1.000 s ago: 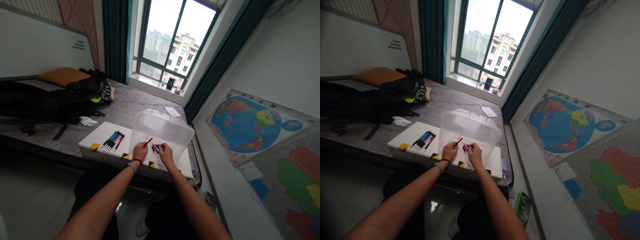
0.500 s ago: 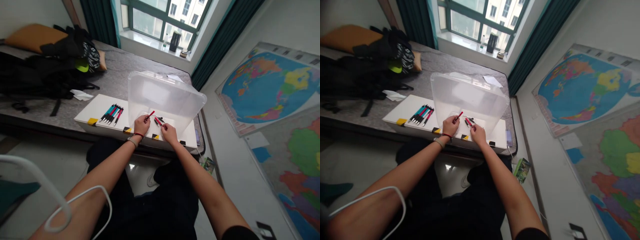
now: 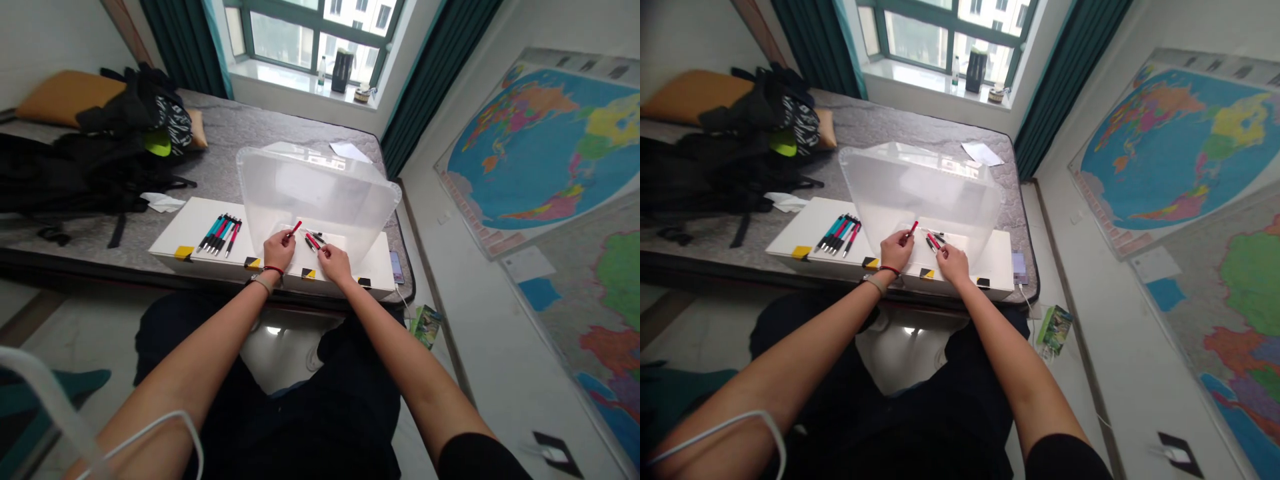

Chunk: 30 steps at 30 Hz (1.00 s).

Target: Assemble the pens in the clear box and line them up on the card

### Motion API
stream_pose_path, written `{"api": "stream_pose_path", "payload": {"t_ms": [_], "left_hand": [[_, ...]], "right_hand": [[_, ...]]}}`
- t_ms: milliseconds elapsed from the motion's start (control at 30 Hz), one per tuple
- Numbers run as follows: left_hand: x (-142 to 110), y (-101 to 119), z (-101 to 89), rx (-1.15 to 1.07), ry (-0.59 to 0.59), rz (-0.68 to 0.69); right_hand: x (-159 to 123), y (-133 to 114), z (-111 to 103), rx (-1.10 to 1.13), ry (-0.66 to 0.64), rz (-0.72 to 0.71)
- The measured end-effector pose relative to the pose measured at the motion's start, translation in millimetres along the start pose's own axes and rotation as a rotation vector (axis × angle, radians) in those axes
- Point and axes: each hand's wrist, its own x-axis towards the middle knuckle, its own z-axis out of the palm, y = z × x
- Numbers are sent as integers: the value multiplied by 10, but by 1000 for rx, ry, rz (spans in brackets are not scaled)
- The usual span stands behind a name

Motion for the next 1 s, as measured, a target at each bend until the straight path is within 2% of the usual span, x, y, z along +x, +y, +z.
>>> {"api": "stream_pose_path", "payload": {"t_ms": [1000], "left_hand": [[9,70,6,17,-10,32]], "right_hand": [[-33,-68,5,-44,42,24]]}}
